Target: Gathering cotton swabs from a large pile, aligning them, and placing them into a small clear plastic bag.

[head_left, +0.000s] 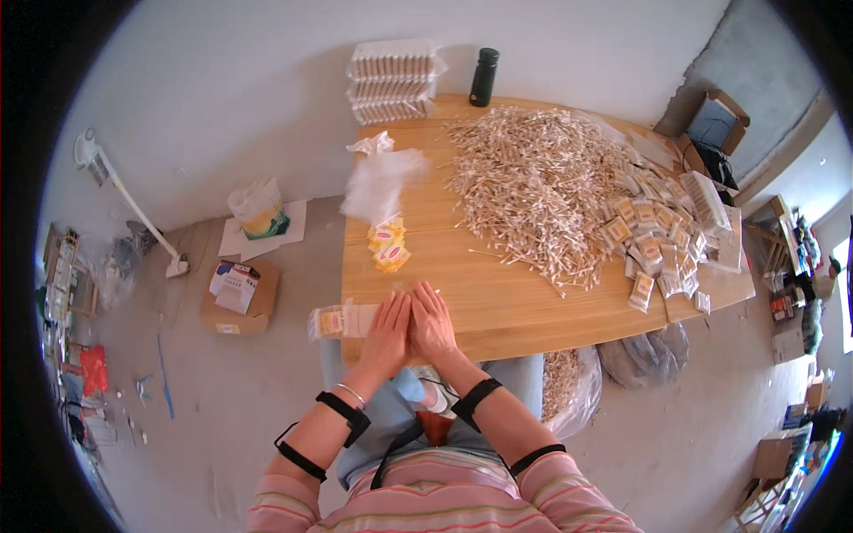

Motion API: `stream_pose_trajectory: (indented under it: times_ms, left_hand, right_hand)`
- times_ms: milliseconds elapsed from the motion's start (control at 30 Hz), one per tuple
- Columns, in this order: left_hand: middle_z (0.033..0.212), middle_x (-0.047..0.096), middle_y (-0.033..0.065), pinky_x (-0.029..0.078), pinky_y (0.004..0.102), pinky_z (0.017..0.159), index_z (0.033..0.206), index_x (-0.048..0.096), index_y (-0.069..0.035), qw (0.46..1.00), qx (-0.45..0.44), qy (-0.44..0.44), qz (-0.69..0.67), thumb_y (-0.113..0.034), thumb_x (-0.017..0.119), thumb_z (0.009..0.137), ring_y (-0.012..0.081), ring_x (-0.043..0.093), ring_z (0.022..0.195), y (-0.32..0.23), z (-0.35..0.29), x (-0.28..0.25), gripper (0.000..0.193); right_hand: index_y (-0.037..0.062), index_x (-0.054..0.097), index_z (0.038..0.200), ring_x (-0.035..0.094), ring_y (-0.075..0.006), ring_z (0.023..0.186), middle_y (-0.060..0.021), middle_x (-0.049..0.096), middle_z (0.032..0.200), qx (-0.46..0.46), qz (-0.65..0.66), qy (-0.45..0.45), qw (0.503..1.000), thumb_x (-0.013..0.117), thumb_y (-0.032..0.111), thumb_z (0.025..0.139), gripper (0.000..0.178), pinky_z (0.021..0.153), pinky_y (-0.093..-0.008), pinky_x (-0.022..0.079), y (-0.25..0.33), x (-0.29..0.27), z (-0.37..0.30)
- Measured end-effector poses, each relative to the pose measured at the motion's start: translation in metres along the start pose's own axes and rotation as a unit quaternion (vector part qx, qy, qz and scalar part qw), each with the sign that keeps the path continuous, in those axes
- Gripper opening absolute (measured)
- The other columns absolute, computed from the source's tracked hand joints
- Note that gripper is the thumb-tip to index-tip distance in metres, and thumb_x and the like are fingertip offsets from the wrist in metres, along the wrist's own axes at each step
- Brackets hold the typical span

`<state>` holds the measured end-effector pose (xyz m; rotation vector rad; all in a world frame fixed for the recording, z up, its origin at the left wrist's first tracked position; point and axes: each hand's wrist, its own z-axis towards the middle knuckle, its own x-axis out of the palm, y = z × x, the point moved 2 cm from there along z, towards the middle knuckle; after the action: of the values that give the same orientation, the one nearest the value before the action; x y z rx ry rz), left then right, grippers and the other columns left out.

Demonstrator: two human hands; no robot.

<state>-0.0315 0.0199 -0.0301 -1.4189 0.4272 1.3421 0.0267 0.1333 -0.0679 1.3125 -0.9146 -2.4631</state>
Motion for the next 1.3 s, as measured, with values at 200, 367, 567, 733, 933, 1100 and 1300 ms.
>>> stream_pose_trajectory:
  times_ms: [200, 367, 567, 733, 933, 1100, 1300]
  left_hand:
    - [0.123, 0.053, 0.0161, 0.038, 0.0472, 0.102, 0.119, 0.057, -0.002, 0.995, -0.005, -0.095, -0.026, -0.008, 0.06, 0.085, 0.0373, 0.047, 0.119, -0.02, 0.016, 0.02, 0.034]
    - [0.097, 0.057, 0.0059, 0.043, 0.0434, 0.089, 0.095, 0.066, -0.011, 0.995, 0.033, -0.087, -0.032, -0.011, 0.065, 0.083, 0.0303, 0.053, 0.099, -0.022, 0.018, 0.02, 0.012]
    - [0.096, 0.056, 0.0053, 0.043, 0.0419, 0.088, 0.094, 0.066, -0.012, 0.995, 0.032, -0.091, -0.026, -0.011, 0.066, 0.082, 0.0281, 0.053, 0.097, -0.025, 0.018, 0.02, 0.012]
    - [0.095, 0.056, 0.0057, 0.043, 0.0416, 0.088, 0.094, 0.065, -0.012, 0.995, 0.03, -0.095, -0.03, -0.01, 0.066, 0.082, 0.0287, 0.053, 0.097, -0.026, 0.018, 0.016, 0.013]
    - [0.097, 0.058, 0.0065, 0.043, 0.0427, 0.088, 0.096, 0.066, -0.01, 0.994, 0.029, -0.092, -0.043, -0.008, 0.065, 0.08, 0.0301, 0.054, 0.098, -0.025, 0.018, 0.017, 0.015]
    - [0.098, 0.056, 0.0058, 0.043, 0.0428, 0.091, 0.096, 0.066, -0.011, 0.996, 0.024, -0.085, -0.032, -0.008, 0.064, 0.08, 0.0288, 0.054, 0.098, -0.022, 0.015, 0.019, 0.016]
    - [0.097, 0.056, 0.0052, 0.044, 0.0422, 0.091, 0.097, 0.066, -0.011, 0.996, 0.026, -0.077, -0.027, -0.009, 0.064, 0.081, 0.028, 0.054, 0.098, -0.024, 0.015, 0.015, 0.016]
  right_hand:
    - [0.0004, 0.055, 0.122, 0.043, -0.039, 0.127, -0.0215, 0.05, 0.134, 0.109, -0.107, -0.099, 0.983, 0.064, 0.007, 0.076, 0.047, 0.108, -0.0494, 0.033, -0.077, -0.086, -0.006]
    - [0.0079, 0.054, 0.126, 0.035, -0.04, 0.131, -0.0172, 0.046, 0.138, 0.27, -0.234, -0.186, 0.915, 0.064, 0.015, 0.082, 0.046, 0.108, -0.0512, 0.03, -0.146, -0.167, -0.001]
    - [0.0095, 0.057, 0.115, 0.041, -0.0373, 0.121, -0.0148, 0.05, 0.127, 0.246, -0.202, -0.184, 0.93, 0.062, 0.017, 0.087, 0.03, 0.102, -0.05, 0.034, -0.14, -0.137, 0.009]
    - [0.0059, 0.059, 0.104, 0.045, -0.0368, 0.113, -0.0146, 0.052, 0.116, 0.197, -0.184, -0.16, 0.949, 0.06, 0.013, 0.086, 0.02, 0.097, -0.0496, 0.036, -0.097, -0.099, 0.008]
    - [0.0062, 0.063, 0.098, 0.05, -0.0332, 0.103, -0.0095, 0.057, 0.105, 0.044, -0.08, -0.052, 0.994, 0.063, 0.01, 0.082, 0.016, 0.088, -0.0462, 0.041, -0.038, -0.068, -0.001]
    - [0.0079, 0.065, 0.102, 0.051, -0.032, 0.103, -0.0083, 0.058, 0.108, -0.023, -0.095, 0.004, 0.995, 0.066, 0.009, 0.08, 0.022, 0.089, -0.046, 0.042, -0.038, -0.071, -0.001]
    - [0.0116, 0.064, 0.109, 0.048, -0.0321, 0.113, -0.0093, 0.056, 0.116, 0.069, -0.141, -0.069, 0.985, 0.064, 0.013, 0.082, 0.027, 0.094, -0.0461, 0.04, -0.072, -0.1, 0.023]
